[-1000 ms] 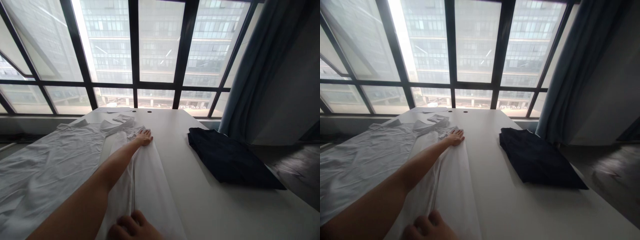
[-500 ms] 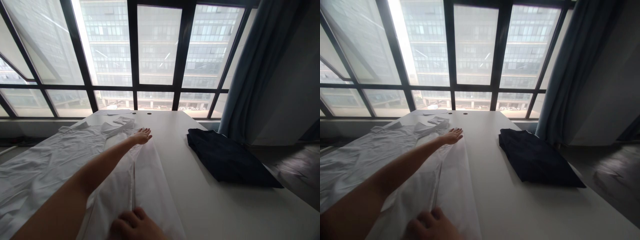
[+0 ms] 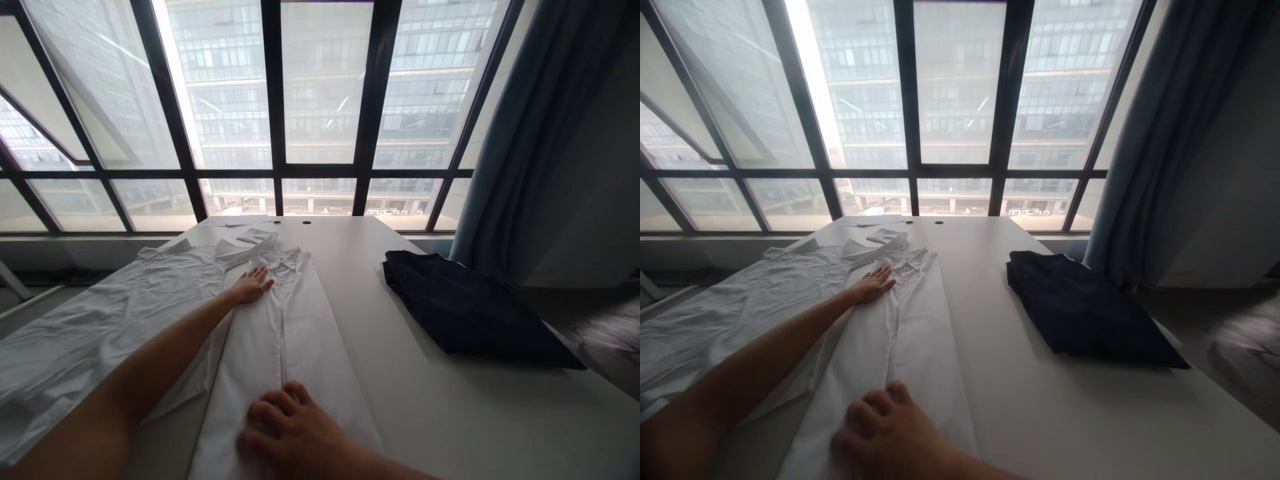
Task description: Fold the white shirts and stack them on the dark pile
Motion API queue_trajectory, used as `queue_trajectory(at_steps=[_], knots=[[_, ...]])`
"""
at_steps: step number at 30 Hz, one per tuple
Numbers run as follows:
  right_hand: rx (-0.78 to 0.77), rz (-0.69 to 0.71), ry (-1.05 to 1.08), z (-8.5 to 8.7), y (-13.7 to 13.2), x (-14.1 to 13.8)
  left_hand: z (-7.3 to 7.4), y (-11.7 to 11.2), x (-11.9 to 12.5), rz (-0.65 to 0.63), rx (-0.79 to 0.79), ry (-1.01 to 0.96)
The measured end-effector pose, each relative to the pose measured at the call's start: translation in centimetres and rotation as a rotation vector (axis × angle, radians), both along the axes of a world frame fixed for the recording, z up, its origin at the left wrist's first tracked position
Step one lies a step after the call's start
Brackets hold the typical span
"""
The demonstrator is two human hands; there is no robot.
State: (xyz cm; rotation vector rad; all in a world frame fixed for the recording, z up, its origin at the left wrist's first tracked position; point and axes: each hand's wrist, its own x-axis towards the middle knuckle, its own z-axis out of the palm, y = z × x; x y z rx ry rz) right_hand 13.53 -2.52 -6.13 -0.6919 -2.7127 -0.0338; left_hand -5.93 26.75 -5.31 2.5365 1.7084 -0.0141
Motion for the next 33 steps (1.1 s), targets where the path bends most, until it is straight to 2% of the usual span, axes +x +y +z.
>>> queue_trajectory(at_steps=[4, 7, 10, 12, 14, 17, 23, 27, 30, 33], knots=[[-0.064, -0.004, 0.001, 0.9, 1.2, 1.2, -0.1, 4.1, 1.4, -0.013, 0.011, -0.019], [-0.087, -0.014, -0.016, 1.3, 1.6, 1.7, -0.1, 6.2, 2.2, -0.002, 0.016, -0.031], [-0.14, -0.01, -0.034, 1.6, 1.5, 1.8, -0.1, 7.1, 2.8, 0.01, 0.019, -0.043], [-0.204, 0.001, -0.033, 2.1, 1.4, 1.8, 0.0, 6.8, 2.9, 0.022, 0.027, -0.054], [-0.27, 0.007, -0.027, 2.8, 1.1, 1.9, 0.0, 5.8, 2.7, 0.018, 0.032, -0.064], [-0.343, -0.001, 0.009, 3.9, 0.4, 1.9, 0.0, 3.1, 1.4, -0.036, 0.015, -0.061], [-0.386, -0.023, 0.028, 5.4, -0.7, 1.8, 0.1, -4.9, -2.3, -0.192, -0.039, -0.008], [-0.389, -0.009, -0.019, 5.7, -0.9, 1.7, -0.3, -9.4, -3.1, -0.249, 0.017, -0.033], [-0.4, -0.007, -0.052, 5.6, -0.8, 1.5, -0.7, -10.9, -3.0, -0.257, 0.072, -0.082], [-0.382, -0.01, -0.077, 5.4, 0.2, 0.6, -1.0, -11.1, -2.9, -0.261, 0.079, -0.096]])
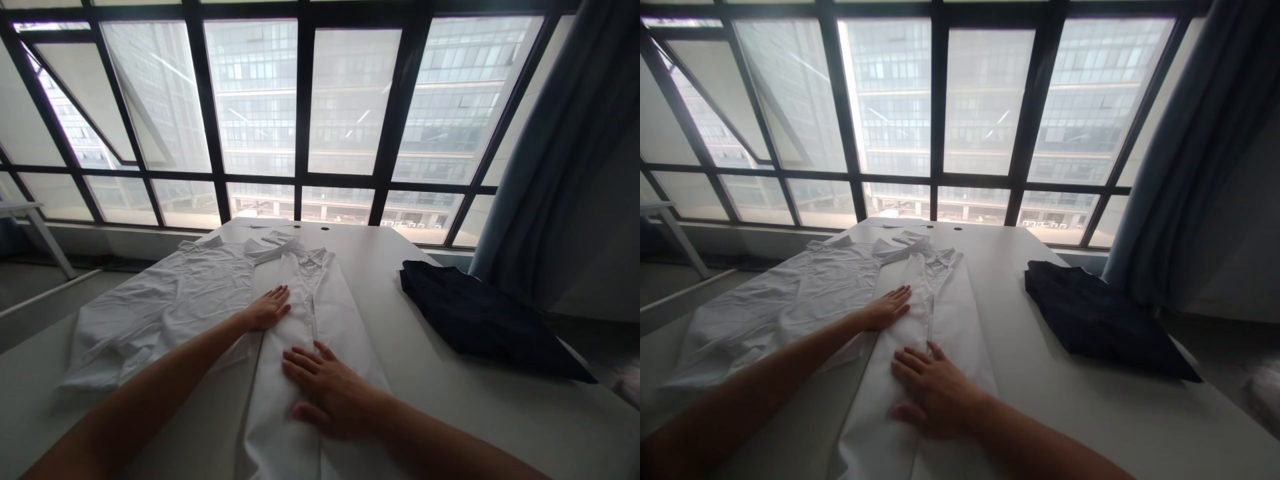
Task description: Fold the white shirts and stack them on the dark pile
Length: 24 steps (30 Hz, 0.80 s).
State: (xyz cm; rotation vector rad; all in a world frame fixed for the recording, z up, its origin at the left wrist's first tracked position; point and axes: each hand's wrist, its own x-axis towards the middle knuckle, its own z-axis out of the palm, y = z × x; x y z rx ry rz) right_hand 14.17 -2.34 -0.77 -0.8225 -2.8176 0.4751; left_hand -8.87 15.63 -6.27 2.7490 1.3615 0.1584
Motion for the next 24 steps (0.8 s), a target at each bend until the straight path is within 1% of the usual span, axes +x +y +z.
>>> queue_trajectory(at_steps=[4, 7, 10, 13, 15, 17, 19, 20, 22, 24], knots=[[0.107, -0.004, 0.011, -0.1, 2.6, -2.2, 0.1, 0.1, -0.1, 0.005, -0.01, -0.023], [0.172, 0.067, 0.016, 0.3, 3.3, -3.9, 0.2, -0.1, -0.2, 0.006, -0.014, -0.043], [0.23, 0.219, 0.013, 0.1, 1.7, -5.1, 0.3, -0.1, -0.2, 0.0, -0.02, -0.036], [0.336, 0.413, 0.023, -1.3, -1.2, -6.2, 0.2, 0.0, -0.3, -0.004, -0.034, -0.033], [0.388, 0.489, 0.03, -2.2, -2.8, -6.7, 0.1, 0.0, -0.3, -0.003, -0.037, -0.04], [0.363, 0.513, 0.033, -2.3, -3.7, -6.8, 0.0, 0.0, -0.3, 0.009, -0.026, -0.046], [0.27, 0.472, 0.039, -1.2, -3.5, -6.0, 0.0, -0.2, -0.2, 0.025, -0.012, -0.049], [0.217, 0.418, 0.045, -0.5, -3.0, -5.3, 0.1, -0.3, -0.2, 0.031, -0.004, -0.05], [0.132, 0.236, 0.059, 0.8, -1.2, -3.0, 0.3, -0.7, -0.1, 0.034, 0.012, -0.053], [0.113, -0.009, 0.069, 1.3, 1.2, 0.0, 0.5, -1.1, 0.1, 0.03, 0.034, -0.069]])
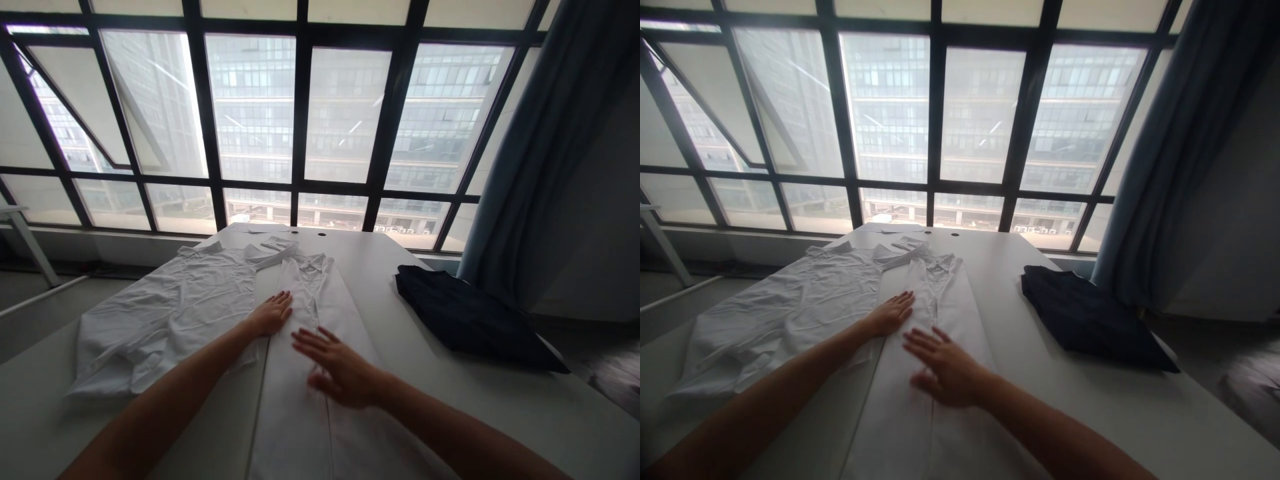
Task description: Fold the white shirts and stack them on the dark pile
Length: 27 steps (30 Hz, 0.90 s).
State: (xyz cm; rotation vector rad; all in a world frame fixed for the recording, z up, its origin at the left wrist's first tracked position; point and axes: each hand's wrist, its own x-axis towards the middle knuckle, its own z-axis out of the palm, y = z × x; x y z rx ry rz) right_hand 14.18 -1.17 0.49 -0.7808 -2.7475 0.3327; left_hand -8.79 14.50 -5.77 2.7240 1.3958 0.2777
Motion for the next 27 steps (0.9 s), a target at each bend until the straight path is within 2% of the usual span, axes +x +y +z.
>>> queue_trajectory(at_steps=[2, 4, 8, 14, 17, 20, 24, 27], knots=[[-0.012, -0.248, -0.026, -0.7, 2.1, 3.2, 0.2, -0.5, 0.1, 0.003, 0.032, -0.03], [-0.048, -0.42, -0.052, -2.1, 3.5, 5.8, 0.5, -1.1, 0.0, 0.016, 0.053, -0.055], [-0.083, -0.473, -0.01, -4.4, 4.3, 8.6, 1.0, -2.8, -1.5, 0.005, 0.014, -0.078], [0.076, -0.664, 0.047, -4.9, 6.1, 11.0, 2.0, -5.1, -4.5, -0.056, -0.101, -0.119], [0.059, -0.631, 0.084, -4.9, 6.5, 11.8, 2.6, -5.7, -4.7, -0.131, -0.14, -0.127], [-0.059, -0.527, 0.142, -4.5, 6.1, 12.0, 3.4, -6.4, -4.5, -0.23, -0.233, -0.084], [-0.22, -0.429, 0.126, -3.0, 4.9, 12.2, 4.4, -7.5, -3.9, -0.323, -0.306, -0.016], [-0.262, -0.402, 0.092, -1.8, 3.9, 12.2, 4.8, -8.3, -3.2, -0.357, -0.328, -0.05]])
